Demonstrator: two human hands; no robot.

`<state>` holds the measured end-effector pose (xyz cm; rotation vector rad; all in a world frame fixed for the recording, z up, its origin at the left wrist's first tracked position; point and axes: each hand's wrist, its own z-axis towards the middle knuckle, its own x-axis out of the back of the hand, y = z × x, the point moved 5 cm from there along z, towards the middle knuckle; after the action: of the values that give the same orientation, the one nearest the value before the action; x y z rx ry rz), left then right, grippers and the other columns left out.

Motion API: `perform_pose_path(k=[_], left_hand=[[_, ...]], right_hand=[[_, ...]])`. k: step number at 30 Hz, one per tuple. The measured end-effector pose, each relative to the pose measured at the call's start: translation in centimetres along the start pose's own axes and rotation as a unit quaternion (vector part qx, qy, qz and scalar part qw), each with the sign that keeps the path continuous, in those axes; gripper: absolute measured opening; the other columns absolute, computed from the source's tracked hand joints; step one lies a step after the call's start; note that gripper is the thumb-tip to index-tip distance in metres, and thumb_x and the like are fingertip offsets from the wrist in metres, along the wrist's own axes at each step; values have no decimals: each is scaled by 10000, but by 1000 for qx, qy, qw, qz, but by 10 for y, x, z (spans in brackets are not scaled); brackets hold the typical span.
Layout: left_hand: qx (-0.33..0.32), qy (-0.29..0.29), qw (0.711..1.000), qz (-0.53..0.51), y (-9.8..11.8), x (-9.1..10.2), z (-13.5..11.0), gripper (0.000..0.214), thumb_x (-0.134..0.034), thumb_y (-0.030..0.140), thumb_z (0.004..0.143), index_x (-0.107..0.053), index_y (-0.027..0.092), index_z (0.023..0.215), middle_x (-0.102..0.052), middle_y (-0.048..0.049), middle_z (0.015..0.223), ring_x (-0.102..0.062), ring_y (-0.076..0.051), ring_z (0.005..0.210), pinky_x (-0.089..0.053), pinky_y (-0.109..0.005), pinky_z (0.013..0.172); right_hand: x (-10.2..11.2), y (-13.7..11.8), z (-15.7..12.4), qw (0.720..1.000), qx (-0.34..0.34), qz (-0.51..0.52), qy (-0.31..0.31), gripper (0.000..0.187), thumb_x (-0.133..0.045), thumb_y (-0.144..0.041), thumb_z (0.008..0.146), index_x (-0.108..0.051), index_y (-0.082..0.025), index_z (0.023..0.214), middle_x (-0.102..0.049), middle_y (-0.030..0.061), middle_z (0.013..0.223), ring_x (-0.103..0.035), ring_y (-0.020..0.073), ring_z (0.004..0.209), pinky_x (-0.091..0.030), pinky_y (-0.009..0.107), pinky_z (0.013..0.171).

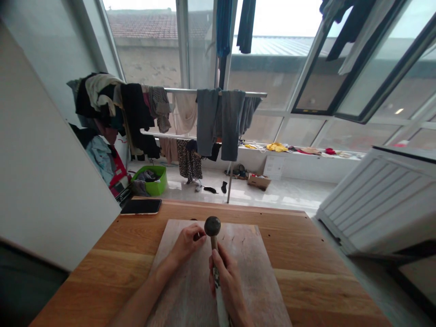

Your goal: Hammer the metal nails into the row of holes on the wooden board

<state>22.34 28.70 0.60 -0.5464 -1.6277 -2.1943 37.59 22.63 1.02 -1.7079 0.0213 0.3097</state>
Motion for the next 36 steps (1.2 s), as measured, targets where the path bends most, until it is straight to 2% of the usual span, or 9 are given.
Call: perform_pose_path(k=[12, 17, 26, 31, 36], left_hand=[[2, -15, 1000, -8, 0, 0, 1, 118, -580, 142, 789, -690, 167, 753, -600, -13, 764, -561, -135, 673, -433, -232, 649], [-7, -10, 1000, -8, -1, 0, 0, 100, -587, 139, 781, -641, 159, 699, -566, -3, 732, -541, -130, 658, -404, -227, 635], [-11, -14, 1000, -8, -3, -2, 1, 107, -582, 145, 799, -634, 160, 706, -553, 3, 725, -531, -132, 665, -386, -229, 634], [-13, -13, 1000, -2, -4, -1, 0, 96, -590, 137, 788, -638, 159, 707, -565, -1, 738, -542, -134, 676, -390, -228, 628], [-8, -10, 1000, 11, -4, -2, 1, 84, -600, 147, 787, -650, 162, 722, -583, -4, 746, -554, -127, 660, -413, -228, 632]], right_hand=[[-1, 4, -4, 1000, -16, -22, -7, 458, -636, -645, 837, -548, -196, 829, -498, -79, 610, -446, 50, 318, -379, 164, 286], [-1, 8, -5, 1000, -17, -8, -19, 439, -629, -628, 854, -551, -197, 846, -500, -76, 624, -446, 49, 316, -373, 164, 283], [-4, -1, -8, 999, -17, -27, -14, 492, -627, -673, 827, -547, -193, 761, -489, -70, 540, -420, 53, 319, -362, 163, 297], [-3, 3, -8, 999, -19, -28, -16, 450, -630, -636, 850, -558, -192, 827, -486, -79, 544, -431, 57, 315, -373, 166, 300], [0, 2, -10, 1000, -24, 15, -12, 434, -640, -622, 851, -575, -194, 887, -522, -70, 609, -419, 44, 310, -348, 158, 274]])
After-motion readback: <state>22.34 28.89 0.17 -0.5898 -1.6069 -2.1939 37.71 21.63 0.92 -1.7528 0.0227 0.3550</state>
